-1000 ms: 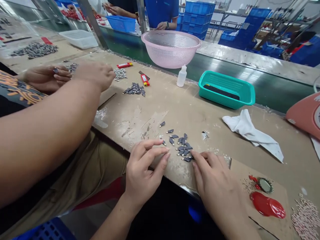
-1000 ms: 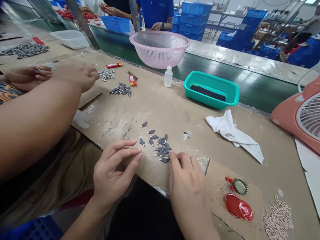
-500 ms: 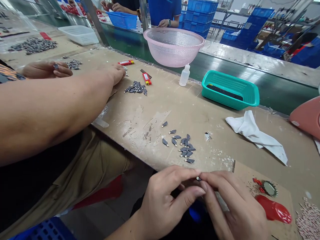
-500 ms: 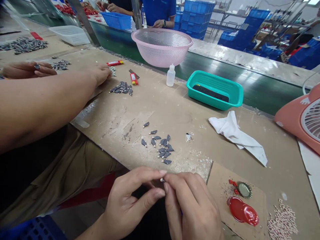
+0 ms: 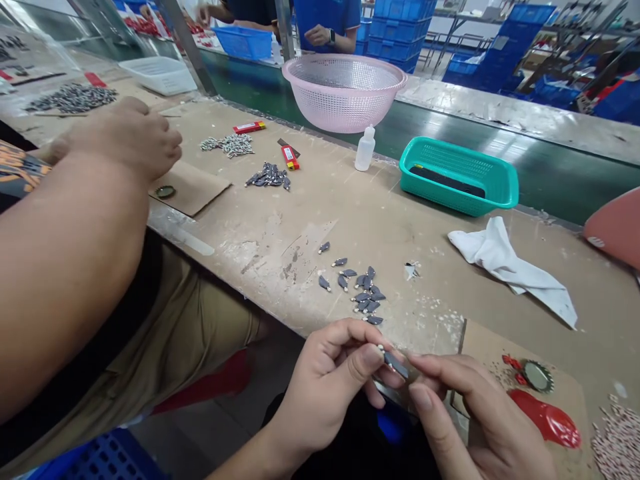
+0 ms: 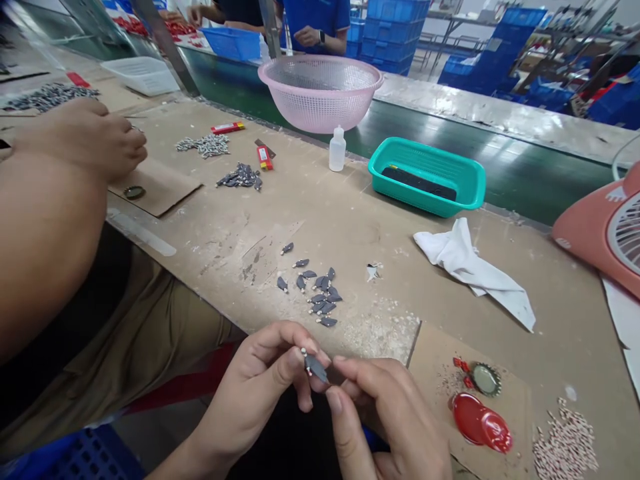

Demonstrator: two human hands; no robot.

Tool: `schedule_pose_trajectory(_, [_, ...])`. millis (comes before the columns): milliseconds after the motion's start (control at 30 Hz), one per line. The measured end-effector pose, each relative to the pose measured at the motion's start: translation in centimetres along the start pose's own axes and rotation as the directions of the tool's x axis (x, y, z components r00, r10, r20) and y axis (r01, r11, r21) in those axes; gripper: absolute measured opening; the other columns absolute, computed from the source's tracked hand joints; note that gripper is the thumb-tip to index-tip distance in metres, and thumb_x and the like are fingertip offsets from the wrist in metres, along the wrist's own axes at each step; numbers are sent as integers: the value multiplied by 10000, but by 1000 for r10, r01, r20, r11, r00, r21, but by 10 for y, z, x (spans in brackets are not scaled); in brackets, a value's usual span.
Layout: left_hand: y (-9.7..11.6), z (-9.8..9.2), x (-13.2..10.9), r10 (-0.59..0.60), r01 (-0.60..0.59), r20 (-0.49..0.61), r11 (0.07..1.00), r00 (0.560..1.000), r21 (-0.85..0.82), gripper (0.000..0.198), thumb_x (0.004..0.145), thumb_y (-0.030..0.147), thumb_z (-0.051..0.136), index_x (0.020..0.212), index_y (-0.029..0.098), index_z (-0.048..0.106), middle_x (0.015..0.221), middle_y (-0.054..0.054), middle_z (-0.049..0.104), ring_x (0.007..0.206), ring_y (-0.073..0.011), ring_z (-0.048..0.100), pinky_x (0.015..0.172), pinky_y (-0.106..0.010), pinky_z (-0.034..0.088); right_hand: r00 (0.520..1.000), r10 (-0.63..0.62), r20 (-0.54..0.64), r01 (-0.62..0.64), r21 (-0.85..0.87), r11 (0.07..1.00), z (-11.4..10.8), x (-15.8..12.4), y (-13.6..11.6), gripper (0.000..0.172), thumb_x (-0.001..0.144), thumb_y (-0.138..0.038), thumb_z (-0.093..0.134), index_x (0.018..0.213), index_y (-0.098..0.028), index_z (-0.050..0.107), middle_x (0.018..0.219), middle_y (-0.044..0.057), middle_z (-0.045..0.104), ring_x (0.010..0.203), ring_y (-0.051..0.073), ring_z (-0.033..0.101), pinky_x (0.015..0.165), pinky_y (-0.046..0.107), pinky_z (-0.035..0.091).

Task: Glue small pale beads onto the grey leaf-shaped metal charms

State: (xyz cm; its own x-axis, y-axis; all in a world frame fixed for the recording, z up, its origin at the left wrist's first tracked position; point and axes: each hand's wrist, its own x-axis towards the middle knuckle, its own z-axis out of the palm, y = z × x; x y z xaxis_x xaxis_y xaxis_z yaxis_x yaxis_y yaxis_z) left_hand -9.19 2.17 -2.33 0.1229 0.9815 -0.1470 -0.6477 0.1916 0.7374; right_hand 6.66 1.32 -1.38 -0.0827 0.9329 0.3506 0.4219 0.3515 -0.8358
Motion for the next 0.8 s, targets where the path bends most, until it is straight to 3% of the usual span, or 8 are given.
schedule_pose_trajectory(100, [-1, 1, 0, 5, -3, 52, 999, 999, -36, 64, 945, 247, 757, 926, 191, 783, 861, -31, 804, 711, -100, 756, 592, -124, 592, 993, -112, 29, 112, -25, 993, -4, 0, 4, 170, 920, -175, 679, 1077, -235, 705, 879, 26, 720, 727, 124, 720, 641, 188, 608])
schedule_pose_trajectory(267, [0, 7, 1, 54, -53, 75, 998, 996, -16, 61, 950, 221, 748, 934, 207, 805, 877, -22, 799, 708, -82, 746, 646, -127, 598, 996, -38, -78, 39, 16, 999, -2, -5, 4, 206, 930, -127, 654, 1095, -245, 692, 895, 25, 717, 761, 126, 714, 646, 207, 596])
schedule_pose_trajectory(433, [2, 10, 0, 73, -77, 66, 994, 995, 73, 74, 942, 223, 754, 922, 228, 825, 880, -14, 778, 706, -76, 720, 689, -147, 608, 954, -298, 40, 301, -114, 947, -13, 3, 9, 288, 850, -64, 699, 1094, -214, 676, 886, 19, 746, 738, 112, 726, 671, 181, 600])
schedule_pose_trajectory(600, [2, 11, -4, 112, -122, 75, 982, 991, 141, 91, 953, 217, 739, 934, 228, 828, 894, -19, 762, 739, -82, 701, 722, -160, 604, 932, -362, 23, 362, -116, 925, -16, 8, 11, 302, 828, -31, 713, 1085, -187, 685, 873, 26, 750, 736, 111, 724, 655, 173, 595])
schedule_pose_trajectory(700, [3, 13, -7, 114, -125, 72, 977, 991, 170, 73, 943, 208, 749, 926, 214, 820, 884, -21, 739, 730, -80, 684, 702, -153, 582, 956, -292, -12, 290, -74, 954, -12, 1, 4, 272, 849, -47, 700, 1065, -212, 688, 861, 9, 746, 757, 115, 716, 671, 191, 574])
schedule_pose_trajectory(800, [5, 14, -9, 110, -120, 60, 967, 992, 224, 48, 910, 223, 788, 884, 186, 803, 860, -26, 717, 733, -83, 657, 696, -151, 555, 995, -81, -54, 83, 36, 996, -8, -7, -5, 118, 914, -145, 675, 962, -251, 698, 788, -19, 707, 685, 104, 668, 616, 204, 515])
